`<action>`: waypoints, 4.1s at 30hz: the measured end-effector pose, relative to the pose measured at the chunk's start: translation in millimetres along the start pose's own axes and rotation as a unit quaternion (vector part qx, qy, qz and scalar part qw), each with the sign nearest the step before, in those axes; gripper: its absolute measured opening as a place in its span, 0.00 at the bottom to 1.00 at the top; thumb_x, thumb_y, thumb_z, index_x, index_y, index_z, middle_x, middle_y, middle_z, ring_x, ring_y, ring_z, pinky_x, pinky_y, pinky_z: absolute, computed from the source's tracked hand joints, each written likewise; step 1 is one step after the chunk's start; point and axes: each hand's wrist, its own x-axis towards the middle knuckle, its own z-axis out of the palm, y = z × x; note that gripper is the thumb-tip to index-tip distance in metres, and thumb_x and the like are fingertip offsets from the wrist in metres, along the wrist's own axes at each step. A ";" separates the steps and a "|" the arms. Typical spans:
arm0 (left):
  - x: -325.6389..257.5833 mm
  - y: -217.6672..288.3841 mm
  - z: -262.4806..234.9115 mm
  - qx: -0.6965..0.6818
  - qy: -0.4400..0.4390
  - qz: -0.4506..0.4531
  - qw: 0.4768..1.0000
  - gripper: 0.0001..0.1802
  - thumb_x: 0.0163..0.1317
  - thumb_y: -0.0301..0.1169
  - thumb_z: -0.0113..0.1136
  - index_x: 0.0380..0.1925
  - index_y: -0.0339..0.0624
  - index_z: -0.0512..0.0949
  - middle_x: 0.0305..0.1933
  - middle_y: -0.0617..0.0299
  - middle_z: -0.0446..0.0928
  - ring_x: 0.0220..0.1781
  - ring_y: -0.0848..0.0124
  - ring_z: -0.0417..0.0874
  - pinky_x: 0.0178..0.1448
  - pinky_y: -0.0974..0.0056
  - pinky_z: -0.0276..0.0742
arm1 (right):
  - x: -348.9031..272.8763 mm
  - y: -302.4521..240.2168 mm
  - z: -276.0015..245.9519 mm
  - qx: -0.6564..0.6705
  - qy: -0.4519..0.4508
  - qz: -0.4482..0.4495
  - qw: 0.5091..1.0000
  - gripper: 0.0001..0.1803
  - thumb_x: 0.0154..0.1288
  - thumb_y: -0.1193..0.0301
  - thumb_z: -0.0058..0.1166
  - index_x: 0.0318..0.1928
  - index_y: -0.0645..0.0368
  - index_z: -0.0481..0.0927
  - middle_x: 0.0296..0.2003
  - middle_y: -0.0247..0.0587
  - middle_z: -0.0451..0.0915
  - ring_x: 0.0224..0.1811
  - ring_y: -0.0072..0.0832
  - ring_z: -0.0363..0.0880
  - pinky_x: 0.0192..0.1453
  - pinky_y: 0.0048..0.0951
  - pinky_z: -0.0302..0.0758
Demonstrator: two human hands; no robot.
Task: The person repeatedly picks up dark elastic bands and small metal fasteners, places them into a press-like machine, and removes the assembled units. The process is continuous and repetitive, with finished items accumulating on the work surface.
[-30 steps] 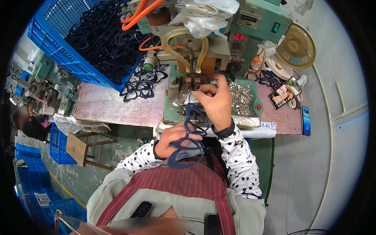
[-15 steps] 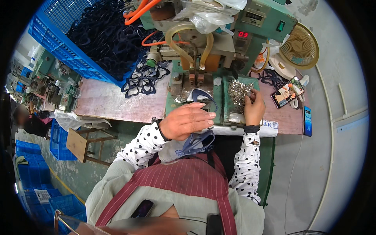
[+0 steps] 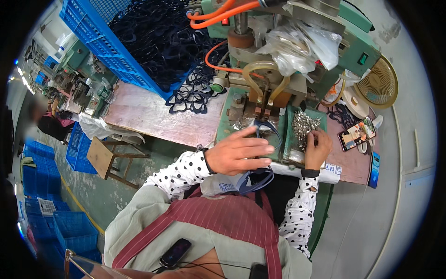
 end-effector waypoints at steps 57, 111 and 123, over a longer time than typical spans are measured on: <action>-53.0 -44.4 -40.5 -0.256 0.410 -0.525 0.700 0.18 0.71 0.33 0.52 0.55 0.35 0.67 0.38 0.56 0.80 0.23 0.80 0.71 0.24 0.76 0.69 | 33.2 -169.1 -27.9 0.445 -0.115 0.144 0.876 0.25 0.54 0.79 0.62 0.52 0.67 0.69 0.32 0.38 0.82 0.34 0.19 0.76 0.43 0.21 0.73; -139.7 -99.2 -19.9 0.314 -0.046 -0.364 0.876 0.16 0.45 0.25 0.65 0.38 0.49 0.85 0.57 0.54 0.75 0.47 0.55 0.75 0.52 0.53 0.69 | -6.1 -23.5 0.7 -0.036 0.018 -0.024 0.999 0.04 0.59 0.75 0.59 0.35 0.56 0.80 0.32 0.44 0.79 0.36 0.44 0.76 0.42 0.40 0.71; -20.4 -10.2 -21.2 0.227 0.104 -0.087 0.965 0.19 0.49 0.25 0.62 0.44 0.47 0.80 0.41 0.65 0.82 0.42 0.69 0.81 0.55 0.55 0.69 | 16.7 -121.1 -26.3 0.321 -0.058 0.152 0.933 0.11 0.56 0.81 0.59 0.41 0.60 0.82 0.35 0.42 0.82 0.38 0.36 0.79 0.45 0.32 0.74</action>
